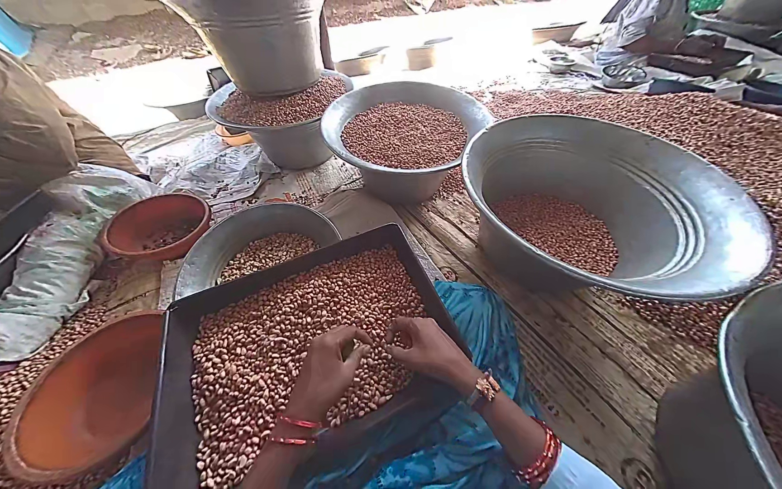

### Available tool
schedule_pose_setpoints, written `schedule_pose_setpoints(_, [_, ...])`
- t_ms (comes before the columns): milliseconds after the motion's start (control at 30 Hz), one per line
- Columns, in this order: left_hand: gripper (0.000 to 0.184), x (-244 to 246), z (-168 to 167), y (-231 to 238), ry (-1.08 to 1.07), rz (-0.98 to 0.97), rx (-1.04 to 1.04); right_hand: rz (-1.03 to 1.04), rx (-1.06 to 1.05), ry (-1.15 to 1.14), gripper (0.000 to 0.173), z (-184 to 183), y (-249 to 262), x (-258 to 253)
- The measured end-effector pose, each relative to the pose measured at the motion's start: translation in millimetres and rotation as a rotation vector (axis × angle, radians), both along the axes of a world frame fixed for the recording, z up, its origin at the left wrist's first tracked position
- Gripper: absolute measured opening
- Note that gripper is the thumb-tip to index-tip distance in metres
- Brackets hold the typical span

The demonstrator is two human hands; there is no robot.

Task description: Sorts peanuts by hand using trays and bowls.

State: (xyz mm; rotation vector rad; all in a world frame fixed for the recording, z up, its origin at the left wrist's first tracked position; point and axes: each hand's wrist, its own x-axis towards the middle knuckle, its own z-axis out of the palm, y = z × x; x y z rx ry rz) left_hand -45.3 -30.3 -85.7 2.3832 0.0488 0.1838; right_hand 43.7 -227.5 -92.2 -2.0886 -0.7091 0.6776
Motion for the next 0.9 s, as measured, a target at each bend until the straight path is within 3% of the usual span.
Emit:
schedule_pose_setpoints(67, [0.016, -5.0, 6.4, 19.9, 0.086, 0.021, -0.324, -0.091, 0.299, 0.228, 0.013, -3.6, -8.3, 2.8])
schedule_pose_setpoints(133, [0.018, -12.8, 3.8, 28.6, 0.151, -0.007, -0.395, -0.139, 0.435, 0.339, 0.01, -2.0, -13.0, 2.7])
schedule_pose_setpoints(200, [0.017, -23.0, 3.6, 20.3, 0.192, -0.022, -0.171, -0.08, 0.31, 0.254, 0.016, 6.3, -15.1, 1.7])
schedule_pose_setpoints(267, [0.014, -30.0, -5.7, 5.3, 0.069, -0.021, 0.127, 0.066, 0.095, 0.077, 0.019, 16.4, -14.4, -3.9])
schedule_pose_setpoints(400, [0.014, -34.2, -18.7, -8.9, -0.021, -0.013, 0.338, 0.316, -0.211, -0.158, 0.021, 26.8, -5.7, -22.4])
schedule_pose_setpoints(500, [0.011, -33.0, -16.3, -8.2, 0.044, -0.023, 0.316, 0.373, -0.289, -0.191, 0.019, 27.2, 1.9, -32.0])
schedule_pose_setpoints(633, [0.015, -33.6, -2.9, 31.7, 0.145, 0.058, -0.157, 0.38, -0.338, -0.177, 0.019, 27.4, 8.4, -34.9])
schedule_pose_setpoints(700, [0.028, -43.1, 1.1, 54.8, 0.132, 0.057, -0.259, 0.384, -0.374, -0.158, 0.02, 26.9, 10.0, -34.2])
schedule_pose_setpoints(733, [0.031, -49.7, 4.4, 60.2, 0.156, 0.048, -0.214, 0.386, -0.387, -0.149, 0.02, 26.0, 10.6, -32.7])
schedule_pose_setpoints(900, [0.015, -74.5, -3.0, 43.5, 0.229, -0.042, 0.172, 0.421, -0.402, -0.11, 0.02, 20.1, 13.9, -23.2])
